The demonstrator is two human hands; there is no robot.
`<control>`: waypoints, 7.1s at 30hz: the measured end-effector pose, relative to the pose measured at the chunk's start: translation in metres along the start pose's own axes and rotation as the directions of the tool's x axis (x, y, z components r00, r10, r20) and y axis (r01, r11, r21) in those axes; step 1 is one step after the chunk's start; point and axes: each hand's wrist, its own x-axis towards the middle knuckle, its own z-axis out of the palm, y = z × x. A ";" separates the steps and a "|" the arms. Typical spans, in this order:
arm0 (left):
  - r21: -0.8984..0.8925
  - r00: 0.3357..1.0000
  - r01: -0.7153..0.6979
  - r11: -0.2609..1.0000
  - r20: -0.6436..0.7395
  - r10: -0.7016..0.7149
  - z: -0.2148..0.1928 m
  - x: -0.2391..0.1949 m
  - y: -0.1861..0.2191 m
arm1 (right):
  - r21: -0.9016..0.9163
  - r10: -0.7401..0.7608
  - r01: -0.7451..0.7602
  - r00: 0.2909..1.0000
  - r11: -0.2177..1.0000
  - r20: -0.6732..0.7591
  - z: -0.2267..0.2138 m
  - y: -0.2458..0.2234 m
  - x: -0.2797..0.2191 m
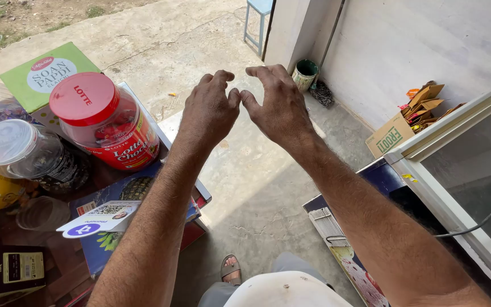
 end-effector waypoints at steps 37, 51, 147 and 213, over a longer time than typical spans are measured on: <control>-0.212 0.191 0.854 0.475 -0.722 -0.665 -0.172 -0.411 -0.069 | 0.750 -0.983 0.638 0.163 0.172 0.087 0.102 -0.355 -0.173; -0.226 -0.027 0.904 0.364 -0.878 -0.479 -0.247 -0.552 -0.140 | 0.847 -0.996 0.526 -0.072 -0.080 -0.050 0.143 -0.524 -0.261; -0.567 0.288 0.711 0.415 -0.303 -0.908 -0.562 -0.629 -0.844 | 0.202 -0.371 0.355 0.513 0.913 0.774 0.716 -1.014 -0.265; -0.874 0.302 0.472 0.117 0.036 -0.953 -0.489 -0.574 -1.024 | 0.061 0.039 -0.253 0.374 0.966 0.927 0.983 -1.015 -0.210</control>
